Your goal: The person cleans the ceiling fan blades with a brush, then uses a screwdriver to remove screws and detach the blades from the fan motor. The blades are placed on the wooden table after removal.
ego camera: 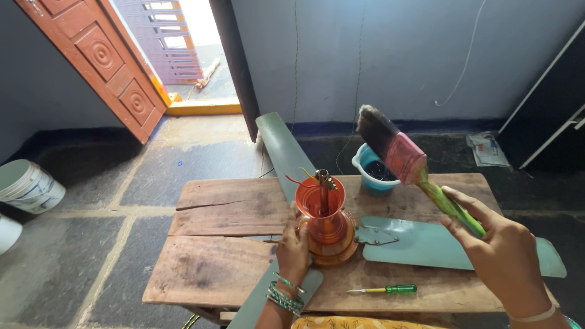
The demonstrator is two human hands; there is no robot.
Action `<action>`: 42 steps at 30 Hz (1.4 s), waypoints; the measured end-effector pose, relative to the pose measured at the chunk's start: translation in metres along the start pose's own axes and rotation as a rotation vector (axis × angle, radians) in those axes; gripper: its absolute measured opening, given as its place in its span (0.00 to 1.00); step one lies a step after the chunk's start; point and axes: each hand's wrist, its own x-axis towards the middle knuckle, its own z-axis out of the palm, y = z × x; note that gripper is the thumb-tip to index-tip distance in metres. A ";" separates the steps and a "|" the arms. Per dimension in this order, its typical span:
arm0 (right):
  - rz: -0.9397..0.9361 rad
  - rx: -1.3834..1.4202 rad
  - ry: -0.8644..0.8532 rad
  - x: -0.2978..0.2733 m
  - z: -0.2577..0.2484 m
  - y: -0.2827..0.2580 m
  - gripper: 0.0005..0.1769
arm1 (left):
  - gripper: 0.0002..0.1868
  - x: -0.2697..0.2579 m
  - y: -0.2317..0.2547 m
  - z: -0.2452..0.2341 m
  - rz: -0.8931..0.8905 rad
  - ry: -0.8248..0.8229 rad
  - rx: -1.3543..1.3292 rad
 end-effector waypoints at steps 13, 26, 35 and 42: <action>0.211 0.239 -0.489 0.019 0.029 0.029 0.27 | 0.28 0.053 0.082 -0.035 0.613 0.425 0.274; 0.583 0.524 -0.370 0.004 0.007 0.095 0.33 | 0.24 0.078 0.159 0.036 0.330 -0.363 1.403; 0.494 0.637 -0.453 -0.005 0.025 0.078 0.32 | 0.27 0.081 0.122 -0.012 0.387 0.018 0.182; 0.188 0.245 -0.549 -0.008 0.034 0.013 0.30 | 0.25 0.064 0.085 -0.025 0.310 0.102 -0.057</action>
